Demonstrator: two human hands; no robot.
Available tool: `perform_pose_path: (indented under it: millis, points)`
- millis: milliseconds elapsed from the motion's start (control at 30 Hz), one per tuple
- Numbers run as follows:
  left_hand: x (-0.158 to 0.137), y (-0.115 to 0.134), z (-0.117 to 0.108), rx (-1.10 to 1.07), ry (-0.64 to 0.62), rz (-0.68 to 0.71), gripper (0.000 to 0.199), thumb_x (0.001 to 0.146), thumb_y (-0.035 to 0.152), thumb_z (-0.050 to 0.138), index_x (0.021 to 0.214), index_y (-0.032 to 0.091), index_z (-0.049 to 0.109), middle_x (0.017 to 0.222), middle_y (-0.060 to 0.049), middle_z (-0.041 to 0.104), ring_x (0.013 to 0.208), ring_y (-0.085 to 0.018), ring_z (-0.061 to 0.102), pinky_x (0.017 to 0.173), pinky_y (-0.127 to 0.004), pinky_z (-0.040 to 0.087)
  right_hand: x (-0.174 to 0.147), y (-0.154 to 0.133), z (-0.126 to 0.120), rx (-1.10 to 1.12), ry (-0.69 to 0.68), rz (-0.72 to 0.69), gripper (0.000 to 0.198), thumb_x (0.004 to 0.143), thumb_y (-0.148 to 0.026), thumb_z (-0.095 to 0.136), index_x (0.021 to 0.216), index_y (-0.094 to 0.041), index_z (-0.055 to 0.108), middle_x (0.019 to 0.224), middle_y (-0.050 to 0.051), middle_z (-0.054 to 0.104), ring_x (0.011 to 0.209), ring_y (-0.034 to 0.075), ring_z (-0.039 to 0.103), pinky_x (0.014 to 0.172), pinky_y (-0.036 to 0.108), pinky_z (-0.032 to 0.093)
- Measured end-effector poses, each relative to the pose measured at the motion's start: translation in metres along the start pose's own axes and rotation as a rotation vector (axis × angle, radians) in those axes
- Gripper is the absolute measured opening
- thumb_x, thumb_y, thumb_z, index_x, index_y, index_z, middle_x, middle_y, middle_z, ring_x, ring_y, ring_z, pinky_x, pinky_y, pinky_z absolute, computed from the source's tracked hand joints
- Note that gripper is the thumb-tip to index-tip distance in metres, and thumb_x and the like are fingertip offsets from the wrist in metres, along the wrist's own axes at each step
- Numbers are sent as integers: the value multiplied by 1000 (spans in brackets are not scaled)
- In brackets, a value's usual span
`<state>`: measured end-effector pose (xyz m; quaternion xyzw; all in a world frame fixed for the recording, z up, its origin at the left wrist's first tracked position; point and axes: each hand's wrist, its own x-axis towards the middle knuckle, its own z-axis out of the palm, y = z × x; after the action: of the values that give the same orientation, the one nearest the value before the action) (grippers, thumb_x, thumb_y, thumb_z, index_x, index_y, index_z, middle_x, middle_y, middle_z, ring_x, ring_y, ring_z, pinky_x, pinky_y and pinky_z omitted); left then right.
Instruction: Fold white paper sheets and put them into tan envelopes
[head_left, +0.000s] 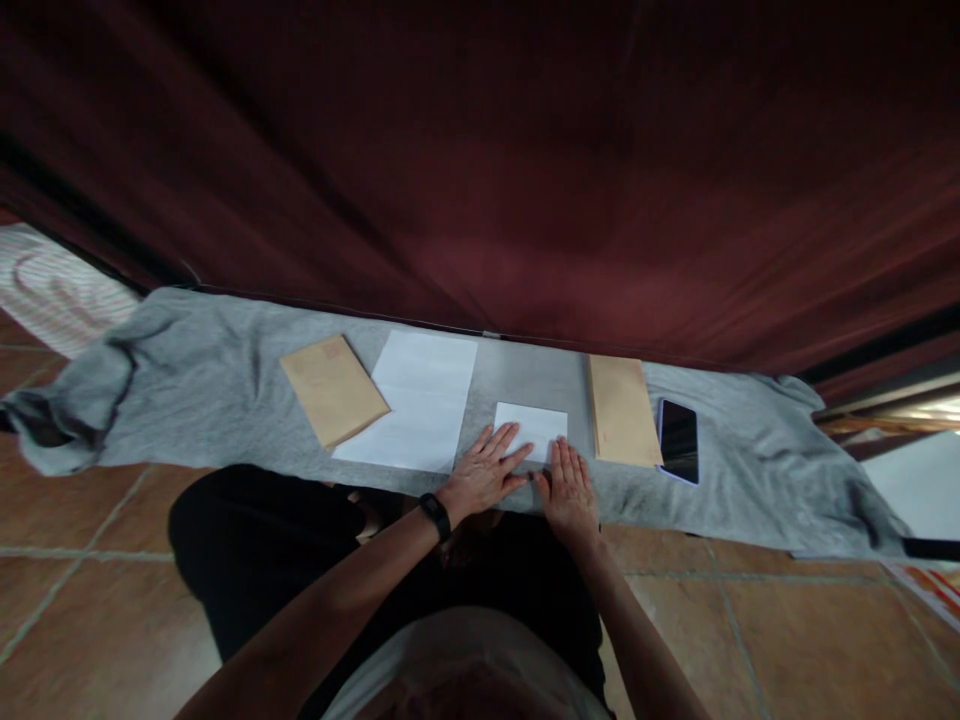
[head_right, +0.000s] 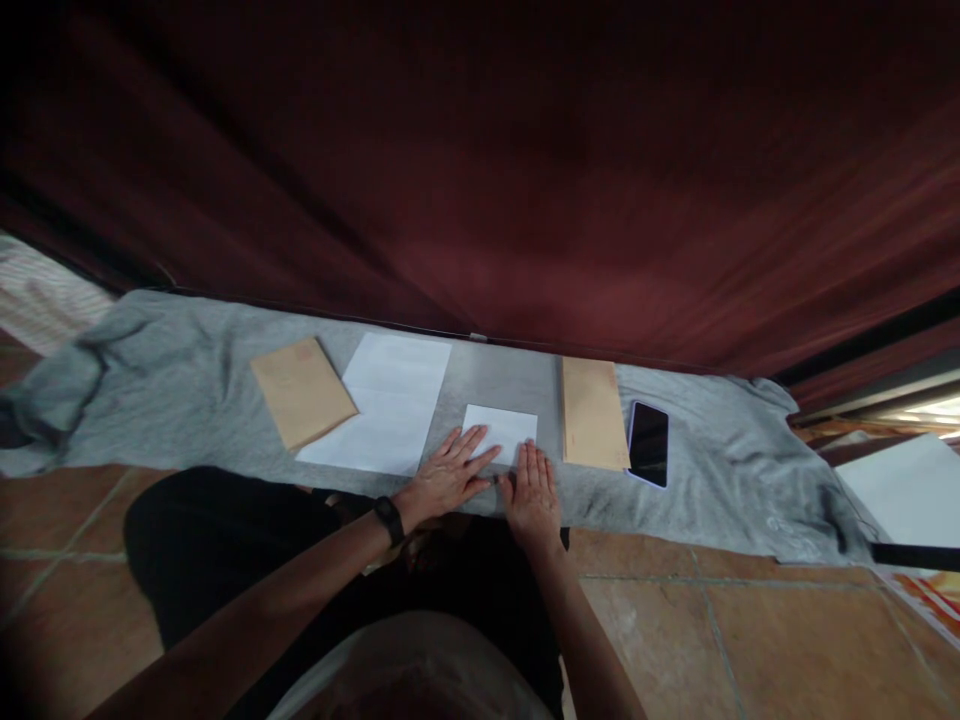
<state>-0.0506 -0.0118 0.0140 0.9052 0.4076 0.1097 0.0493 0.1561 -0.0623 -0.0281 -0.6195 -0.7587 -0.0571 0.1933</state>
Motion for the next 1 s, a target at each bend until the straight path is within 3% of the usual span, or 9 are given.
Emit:
perform_pose_path:
  millis: [233, 633, 833, 1000]
  points:
    - [-7, 2, 1, 12, -6, -11, 65, 99, 56, 45, 154, 24, 35, 164, -11, 27, 153, -24, 20, 125, -46, 17, -6, 6, -6, -33, 8, -7, 66, 105, -45, 37, 157, -7, 23, 156, 22, 39, 142, 31, 41, 115, 49, 35]
    - [-23, 0, 10, 46, 26, -52, 74, 100, 58, 37, 155, 8, 28, 163, -18, 27, 153, -27, 20, 124, -48, 21, -13, 8, -10, -68, 66, 0, 71, 104, -42, 43, 160, -9, 16, 157, 21, 38, 142, 32, 42, 113, 48, 39]
    - [-31, 1, 14, 47, 68, -110, 76, 100, 57, 38, 156, 8, 23, 161, -19, 31, 151, -28, 25, 123, -48, 26, -12, 8, -11, -38, 80, 52, 70, 104, -42, 41, 159, -8, 15, 157, 22, 36, 144, 33, 39, 113, 50, 39]
    - [-34, 1, 16, 82, 86, -119, 77, 99, 54, 41, 155, 5, 24, 160, -22, 31, 151, -29, 25, 122, -48, 29, -1, -2, -16, 37, -17, -8, 61, 105, -39, 38, 158, -12, 24, 159, 17, 35, 146, 29, 36, 115, 49, 37]
